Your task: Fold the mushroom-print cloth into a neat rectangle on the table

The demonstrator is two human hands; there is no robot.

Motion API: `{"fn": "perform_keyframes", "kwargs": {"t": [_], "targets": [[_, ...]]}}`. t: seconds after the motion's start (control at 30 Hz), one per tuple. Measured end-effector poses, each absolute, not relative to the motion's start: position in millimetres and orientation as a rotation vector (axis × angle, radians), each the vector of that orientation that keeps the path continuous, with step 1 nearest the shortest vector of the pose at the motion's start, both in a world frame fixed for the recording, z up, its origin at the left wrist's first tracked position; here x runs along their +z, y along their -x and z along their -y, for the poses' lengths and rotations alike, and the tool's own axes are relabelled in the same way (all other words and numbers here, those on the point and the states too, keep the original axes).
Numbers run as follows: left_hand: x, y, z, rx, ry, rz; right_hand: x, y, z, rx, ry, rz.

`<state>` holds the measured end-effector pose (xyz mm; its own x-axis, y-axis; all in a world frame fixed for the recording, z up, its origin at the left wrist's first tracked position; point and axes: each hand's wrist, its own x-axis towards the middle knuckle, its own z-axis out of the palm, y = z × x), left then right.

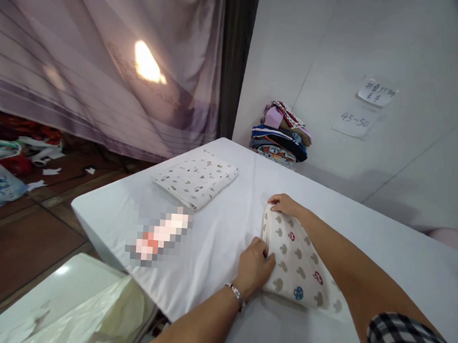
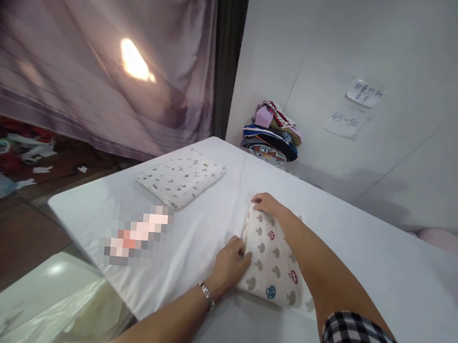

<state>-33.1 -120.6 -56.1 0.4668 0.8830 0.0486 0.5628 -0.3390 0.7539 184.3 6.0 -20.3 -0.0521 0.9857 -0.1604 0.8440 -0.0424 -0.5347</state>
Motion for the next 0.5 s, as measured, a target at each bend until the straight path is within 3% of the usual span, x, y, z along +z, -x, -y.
{"fn": "perform_keyframes", "kwargs": {"t": [0.5], "targets": [[-62.1, 30.7, 120.2, 0.684, -2.005, -1.215, -22.8, -176.7, -17.5, 0.524, 2.196, 1.969]]}}
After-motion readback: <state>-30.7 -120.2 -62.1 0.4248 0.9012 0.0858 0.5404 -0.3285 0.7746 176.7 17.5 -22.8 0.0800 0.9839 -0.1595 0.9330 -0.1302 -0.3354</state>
